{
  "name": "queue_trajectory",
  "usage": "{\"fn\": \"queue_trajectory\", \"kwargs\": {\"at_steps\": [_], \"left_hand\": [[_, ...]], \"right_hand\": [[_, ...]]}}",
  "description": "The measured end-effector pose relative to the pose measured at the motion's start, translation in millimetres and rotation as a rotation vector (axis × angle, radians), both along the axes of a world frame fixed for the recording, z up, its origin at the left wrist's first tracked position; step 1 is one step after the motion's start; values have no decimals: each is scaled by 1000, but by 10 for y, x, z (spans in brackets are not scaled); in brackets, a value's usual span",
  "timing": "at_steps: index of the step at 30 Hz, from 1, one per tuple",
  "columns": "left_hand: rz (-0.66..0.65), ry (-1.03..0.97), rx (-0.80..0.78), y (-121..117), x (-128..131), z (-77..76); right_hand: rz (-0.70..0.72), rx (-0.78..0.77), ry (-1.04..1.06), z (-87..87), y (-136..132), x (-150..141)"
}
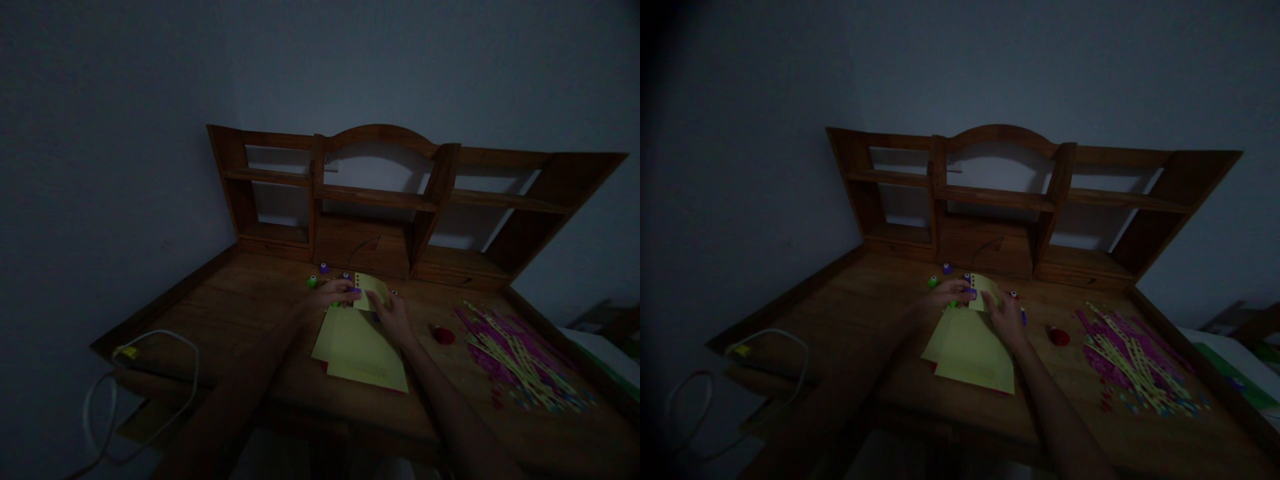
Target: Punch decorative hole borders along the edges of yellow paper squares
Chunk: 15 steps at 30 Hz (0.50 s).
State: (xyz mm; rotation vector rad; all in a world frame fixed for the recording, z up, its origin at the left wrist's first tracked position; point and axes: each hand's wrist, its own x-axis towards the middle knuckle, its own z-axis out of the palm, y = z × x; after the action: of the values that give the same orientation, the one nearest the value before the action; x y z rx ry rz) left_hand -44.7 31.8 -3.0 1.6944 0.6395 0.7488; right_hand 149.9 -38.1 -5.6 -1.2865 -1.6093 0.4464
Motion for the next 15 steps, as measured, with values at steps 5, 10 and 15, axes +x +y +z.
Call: {"fn": "queue_trajectory", "kwargs": {"at_steps": [5,10,15], "left_hand": [[-19,29,50,-6,-3,-2],[-9,77,62,-28,-10,42],[36,44,70,-115,8,91]], "right_hand": [[19,0,1,-8,5,3],[18,18,-2,9,4,-4],[24,-2,22,-18,19,6]]}}
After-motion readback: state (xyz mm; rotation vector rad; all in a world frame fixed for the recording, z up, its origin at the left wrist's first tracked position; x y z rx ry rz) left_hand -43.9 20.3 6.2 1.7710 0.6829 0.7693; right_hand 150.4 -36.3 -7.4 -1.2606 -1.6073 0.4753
